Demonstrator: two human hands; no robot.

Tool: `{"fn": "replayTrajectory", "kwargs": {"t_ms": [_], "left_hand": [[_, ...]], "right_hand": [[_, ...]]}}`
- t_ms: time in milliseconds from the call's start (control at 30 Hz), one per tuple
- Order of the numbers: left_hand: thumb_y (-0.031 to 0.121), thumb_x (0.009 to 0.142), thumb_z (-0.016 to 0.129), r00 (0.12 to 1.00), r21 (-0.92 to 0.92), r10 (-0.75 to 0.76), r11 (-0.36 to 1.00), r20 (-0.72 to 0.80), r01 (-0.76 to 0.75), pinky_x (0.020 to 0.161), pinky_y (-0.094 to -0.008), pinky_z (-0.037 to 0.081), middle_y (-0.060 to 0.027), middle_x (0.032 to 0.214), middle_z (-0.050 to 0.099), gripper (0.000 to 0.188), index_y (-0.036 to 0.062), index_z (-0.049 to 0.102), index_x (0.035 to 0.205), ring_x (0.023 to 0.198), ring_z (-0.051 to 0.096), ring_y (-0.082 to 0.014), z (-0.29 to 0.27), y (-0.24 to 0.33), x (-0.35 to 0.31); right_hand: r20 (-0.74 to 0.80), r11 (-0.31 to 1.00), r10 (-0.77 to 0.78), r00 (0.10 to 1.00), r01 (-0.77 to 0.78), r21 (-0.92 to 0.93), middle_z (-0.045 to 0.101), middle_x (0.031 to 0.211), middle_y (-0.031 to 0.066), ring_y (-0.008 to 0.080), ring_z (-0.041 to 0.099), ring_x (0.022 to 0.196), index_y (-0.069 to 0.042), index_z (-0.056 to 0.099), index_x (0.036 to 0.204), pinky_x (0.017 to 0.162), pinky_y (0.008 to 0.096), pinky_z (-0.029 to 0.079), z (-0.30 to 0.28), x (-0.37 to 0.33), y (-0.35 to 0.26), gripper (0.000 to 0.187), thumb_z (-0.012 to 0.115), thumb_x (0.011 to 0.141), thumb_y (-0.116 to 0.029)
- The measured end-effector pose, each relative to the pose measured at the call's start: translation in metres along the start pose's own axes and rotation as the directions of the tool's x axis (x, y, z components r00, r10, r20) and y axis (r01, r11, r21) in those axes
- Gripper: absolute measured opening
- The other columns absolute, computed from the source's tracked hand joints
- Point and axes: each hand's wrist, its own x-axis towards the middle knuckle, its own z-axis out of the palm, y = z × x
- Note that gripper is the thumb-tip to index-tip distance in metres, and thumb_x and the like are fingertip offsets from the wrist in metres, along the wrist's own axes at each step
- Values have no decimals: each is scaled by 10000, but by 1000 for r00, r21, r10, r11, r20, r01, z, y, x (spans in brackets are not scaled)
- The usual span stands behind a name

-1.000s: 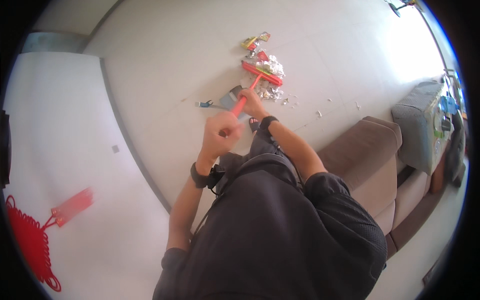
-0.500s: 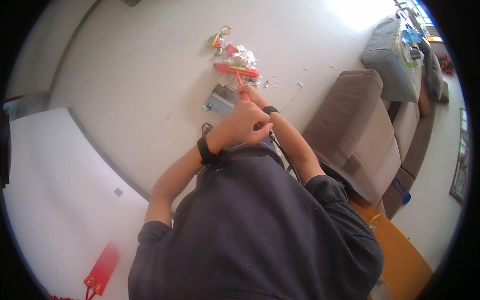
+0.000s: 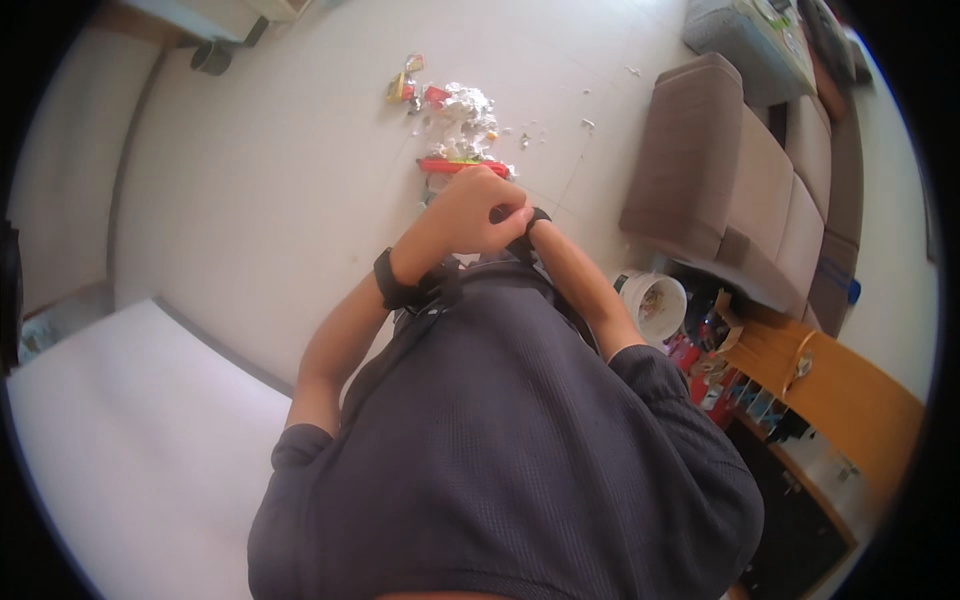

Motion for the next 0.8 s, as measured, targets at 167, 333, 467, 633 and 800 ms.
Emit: {"fn": "replayTrajectory", "kwargs": {"t_ms": [167,333,467,633,800], "left_hand": [[176,769,616,998,-8,14,1000,-54,-15,476,-352,361,-122,509,473,256,16,540,584,448,458,-246,-22,2,51],[151,794,614,999,-136,3,991,-47,-10,441,-306,322,-87,461,426,285,-6,496,587,416,401,-166,-47,21,85],[133,819,599,989,-167,-133,979,-63,121,440,-254,279,-32,462,392,295,-21,481,596,458,378,-63,-52,7,107],[109,819,573,969,-206,-107,977,-222,61,453,-242,237,24,511,373,214,-10,523,648,494,333,-51,-31,-29,104],[118,801,561,932,-211,-176,971,-317,112,451,-251,234,14,501,367,244,-9,475,612,492,333,-57,-37,-29,87]], "right_hand": [[-40,1000,16,999,-15,26,567,706,130,242,563,676,-27,605,787,629,357,428,-25,18,-6,171,654,700,-166],[-11,996,42,999,-41,77,576,710,134,243,570,679,-24,612,791,631,360,432,-48,48,5,183,657,702,-178],[47,989,60,997,-65,129,582,713,137,245,576,682,-22,618,794,633,362,435,-61,84,12,194,659,703,-188],[93,971,54,994,-74,227,591,716,141,246,583,685,-19,625,798,636,365,438,-53,119,23,207,661,705,-200],[255,993,106,961,-116,23,643,748,188,251,633,719,25,639,758,632,368,460,-46,131,14,347,681,713,-316]]}}
